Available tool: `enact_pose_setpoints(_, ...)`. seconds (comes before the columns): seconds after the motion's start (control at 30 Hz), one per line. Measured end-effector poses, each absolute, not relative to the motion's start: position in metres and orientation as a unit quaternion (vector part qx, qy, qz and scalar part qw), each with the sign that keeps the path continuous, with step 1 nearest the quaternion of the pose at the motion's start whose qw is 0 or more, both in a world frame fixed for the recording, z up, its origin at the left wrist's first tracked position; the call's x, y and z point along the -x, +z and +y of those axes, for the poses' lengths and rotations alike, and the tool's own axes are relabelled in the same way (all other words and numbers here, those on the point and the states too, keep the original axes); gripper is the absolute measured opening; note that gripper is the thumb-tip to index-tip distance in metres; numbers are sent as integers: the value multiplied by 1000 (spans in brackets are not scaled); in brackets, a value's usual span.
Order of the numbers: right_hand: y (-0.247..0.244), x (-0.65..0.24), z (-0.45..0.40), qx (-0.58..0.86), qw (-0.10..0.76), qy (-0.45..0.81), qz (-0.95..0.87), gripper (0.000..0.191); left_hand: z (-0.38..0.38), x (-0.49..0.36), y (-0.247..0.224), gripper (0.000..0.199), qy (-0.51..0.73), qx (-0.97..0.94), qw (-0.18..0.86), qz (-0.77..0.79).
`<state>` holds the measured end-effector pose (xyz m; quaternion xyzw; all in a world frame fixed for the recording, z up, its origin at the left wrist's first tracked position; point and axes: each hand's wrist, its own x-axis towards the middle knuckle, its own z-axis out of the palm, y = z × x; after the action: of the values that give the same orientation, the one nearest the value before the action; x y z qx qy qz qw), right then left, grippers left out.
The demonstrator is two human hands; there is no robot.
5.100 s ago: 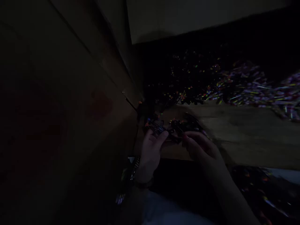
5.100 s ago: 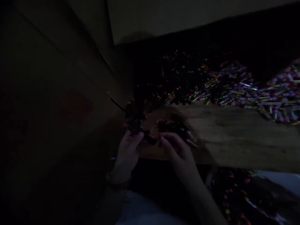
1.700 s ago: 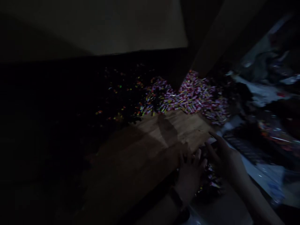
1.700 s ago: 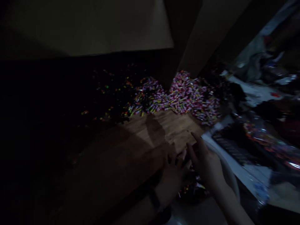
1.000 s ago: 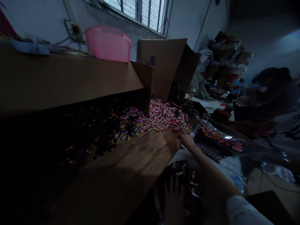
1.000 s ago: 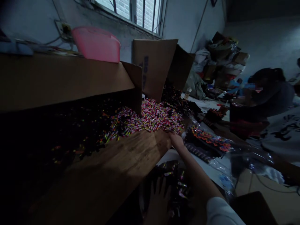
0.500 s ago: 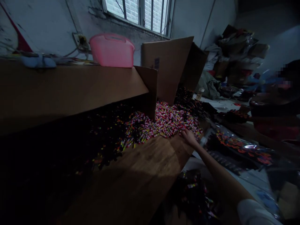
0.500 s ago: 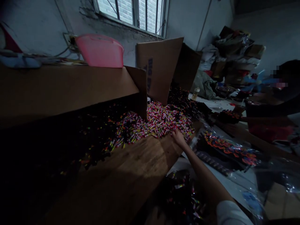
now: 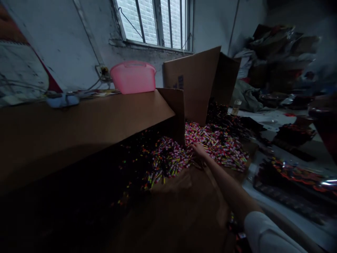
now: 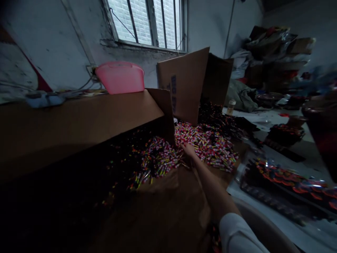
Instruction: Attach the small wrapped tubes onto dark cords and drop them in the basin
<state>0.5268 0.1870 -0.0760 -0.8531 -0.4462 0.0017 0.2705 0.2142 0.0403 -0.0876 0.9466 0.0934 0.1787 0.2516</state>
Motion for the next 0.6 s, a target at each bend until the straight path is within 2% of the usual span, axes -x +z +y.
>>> enact_pose_setpoints(0.2, -97, -477, 176, 798, 321, 26, -509, 25, 151, -236, -82, 44, 245, -916, 213, 237)
enact_pose_setpoints(0.27, -99, -460, 166, 780, 347, 38, -520, 25, 191, -259, -75, 50, 260, -917, 171, 250)
enact_pose_setpoints(0.43, -97, -428, 144, 717, 408, 77, -560, 39, 252, -314, -64, 37, 247, -932, 133, 229)
enact_pose_setpoints(0.6, -95, -450, 114, 718, 466, 65, -513, 40, 246, -315, -80, 34, 230, -943, 133, 202)
